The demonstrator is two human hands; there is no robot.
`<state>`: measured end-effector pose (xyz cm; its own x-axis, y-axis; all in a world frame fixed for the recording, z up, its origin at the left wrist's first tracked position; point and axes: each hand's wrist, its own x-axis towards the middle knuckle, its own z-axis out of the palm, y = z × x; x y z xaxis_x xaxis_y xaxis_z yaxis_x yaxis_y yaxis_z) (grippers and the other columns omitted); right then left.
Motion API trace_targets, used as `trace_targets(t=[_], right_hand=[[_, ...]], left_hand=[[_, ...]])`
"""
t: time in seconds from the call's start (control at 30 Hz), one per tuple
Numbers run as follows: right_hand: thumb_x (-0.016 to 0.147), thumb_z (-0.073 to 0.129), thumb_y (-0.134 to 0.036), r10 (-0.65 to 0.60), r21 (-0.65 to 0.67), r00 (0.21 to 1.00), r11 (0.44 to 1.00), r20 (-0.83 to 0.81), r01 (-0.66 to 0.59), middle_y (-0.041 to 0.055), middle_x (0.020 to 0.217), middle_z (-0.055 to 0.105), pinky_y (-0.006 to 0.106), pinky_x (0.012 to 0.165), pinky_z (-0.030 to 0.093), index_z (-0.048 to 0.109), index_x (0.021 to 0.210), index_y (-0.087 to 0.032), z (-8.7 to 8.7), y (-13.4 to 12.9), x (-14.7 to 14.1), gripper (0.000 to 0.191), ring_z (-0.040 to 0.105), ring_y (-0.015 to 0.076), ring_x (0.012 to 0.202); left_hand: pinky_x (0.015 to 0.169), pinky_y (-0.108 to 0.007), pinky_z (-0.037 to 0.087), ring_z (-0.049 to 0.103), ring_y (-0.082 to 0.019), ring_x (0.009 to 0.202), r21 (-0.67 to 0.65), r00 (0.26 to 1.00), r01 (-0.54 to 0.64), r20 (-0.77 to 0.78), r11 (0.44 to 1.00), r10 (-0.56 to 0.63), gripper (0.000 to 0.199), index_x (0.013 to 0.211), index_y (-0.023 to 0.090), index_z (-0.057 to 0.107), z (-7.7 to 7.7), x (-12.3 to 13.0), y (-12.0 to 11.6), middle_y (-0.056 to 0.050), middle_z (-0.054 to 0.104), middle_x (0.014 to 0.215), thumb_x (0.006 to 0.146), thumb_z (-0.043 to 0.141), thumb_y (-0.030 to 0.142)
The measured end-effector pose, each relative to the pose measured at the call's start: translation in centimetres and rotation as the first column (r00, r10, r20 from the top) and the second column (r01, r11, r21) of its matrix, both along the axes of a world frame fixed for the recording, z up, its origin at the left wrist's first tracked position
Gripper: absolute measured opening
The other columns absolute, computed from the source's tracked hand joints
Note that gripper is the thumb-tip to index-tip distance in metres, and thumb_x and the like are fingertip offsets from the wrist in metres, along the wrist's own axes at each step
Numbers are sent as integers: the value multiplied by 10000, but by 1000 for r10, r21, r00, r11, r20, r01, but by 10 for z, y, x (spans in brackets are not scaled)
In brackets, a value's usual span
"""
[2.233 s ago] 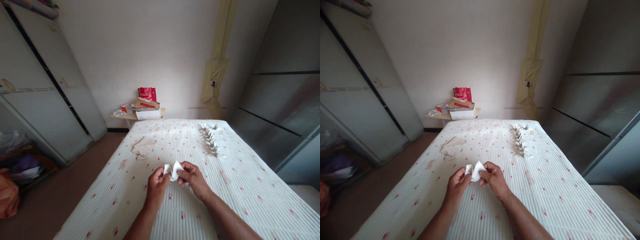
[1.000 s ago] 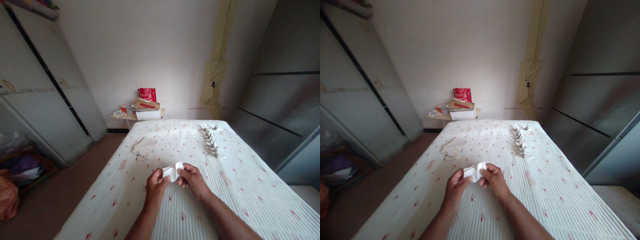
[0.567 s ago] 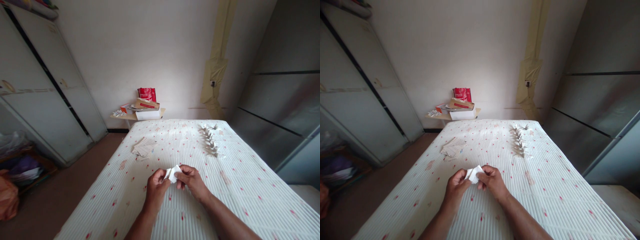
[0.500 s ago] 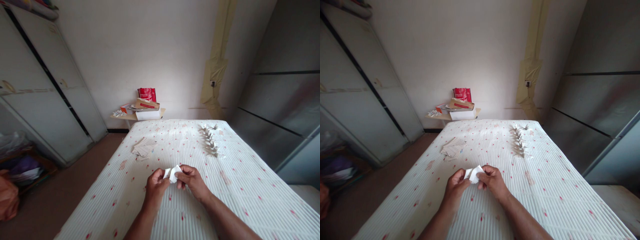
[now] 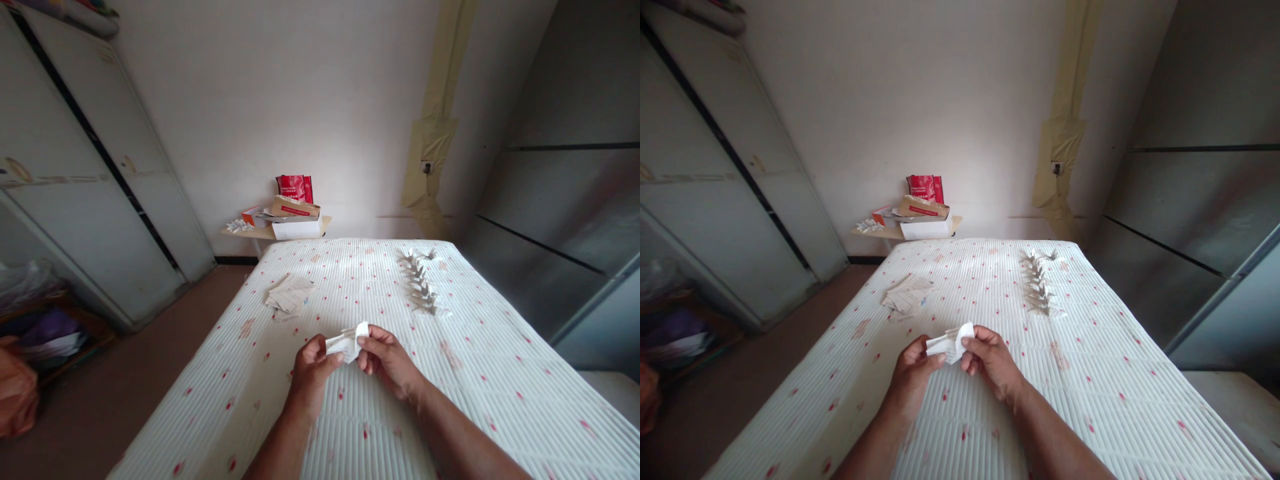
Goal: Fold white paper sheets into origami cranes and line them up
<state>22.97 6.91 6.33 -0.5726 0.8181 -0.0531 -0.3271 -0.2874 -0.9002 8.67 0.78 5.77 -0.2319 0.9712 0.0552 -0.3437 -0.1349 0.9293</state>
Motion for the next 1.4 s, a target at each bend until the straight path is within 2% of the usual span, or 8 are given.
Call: trace_targets(t=[0.13, 0.33, 0.53, 0.67, 0.83, 1.0, 1.3, 1.4], right_hand=[[683, 686, -350, 2, 40, 1000, 999, 19, -3, -18, 504, 595, 156, 389, 348, 609, 714, -139, 0, -1, -1, 226, 481, 57, 398], [666, 689, -384, -18, 67, 997, 998, 69, 13, -16, 493, 593, 171, 405, 371, 602, 715, -140, -2, 0, -1, 264, 498, 71, 411], [692, 656, -425, -82, 164, 977, 985, 194, 50, -25, 481, 577, 184, 414, 373, 599, 711, -143, -3, 2, -1, 288, 476, 72, 410], [698, 646, -429, -102, 192, 968, 980, 228, 58, -31, 476, 567, 186, 418, 369, 593, 691, -147, -2, 2, 0, 287, 457, 67, 402], [683, 656, -441, -111, 161, 967, 984, 230, 75, -31, 471, 566, 185, 410, 358, 596, 698, -149, 0, 2, 1, 299, 462, 70, 400], [684, 659, -418, -72, 129, 986, 990, 151, 52, -26, 489, 575, 180, 415, 360, 602, 709, -143, -3, 2, 0, 282, 484, 71, 419], [700, 637, -456, -94, 246, 957, 969, 274, 25, -32, 471, 563, 184, 409, 353, 586, 677, -148, -1, 3, 2, 313, 451, 67, 395], [701, 638, -453, -93, 237, 961, 971, 260, 30, -25, 480, 574, 191, 423, 369, 587, 680, -149, 0, 2, 1, 309, 466, 73, 406]], left_hand=[[614, -214, 382, 497, -114, 620, -30, 987, -107, -121, 994, 103, 182, 645, 138, 544, 5, 0, -2, 16, 591, 631, 611, 682, 251], [605, -216, 386, 498, -121, 613, -44, 974, -73, -220, 996, 62, 157, 661, 134, 586, 8, -1, -2, 16, 567, 605, 602, 672, 251], [465, -182, 296, 388, -69, 459, -104, 909, -157, -405, 982, 102, 180, 595, 140, 575, 7, -3, -5, 59, 442, 473, 626, 657, 296], [397, -177, 251, 347, -58, 374, -162, 929, -130, -365, 978, 63, 252, 659, 141, 595, 11, -2, -10, 64, 435, 403, 662, 646, 388], [419, -184, 329, 457, -90, 417, -160, 962, -101, -267, 982, 56, 295, 717, 129, 623, 18, -2, -15, 6, 563, 454, 668, 642, 419], [458, -205, 398, 521, -113, 454, -201, 957, -40, -289, 979, -20, 314, 735, 108, 654, 21, 2, -13, -28, 614, 492, 658, 648, 413], [393, -178, 342, 510, -103, 412, -143, 917, -179, -382, 973, 112, 287, 695, 125, 631, 17, -2, -8, 8, 562, 446, 652, 648, 408], [441, -187, 396, 548, -115, 460, -122, 922, -191, -364, 974, 135, 266, 708, 128, 639, 19, -4, -9, 4, 578, 475, 669, 647, 391]])
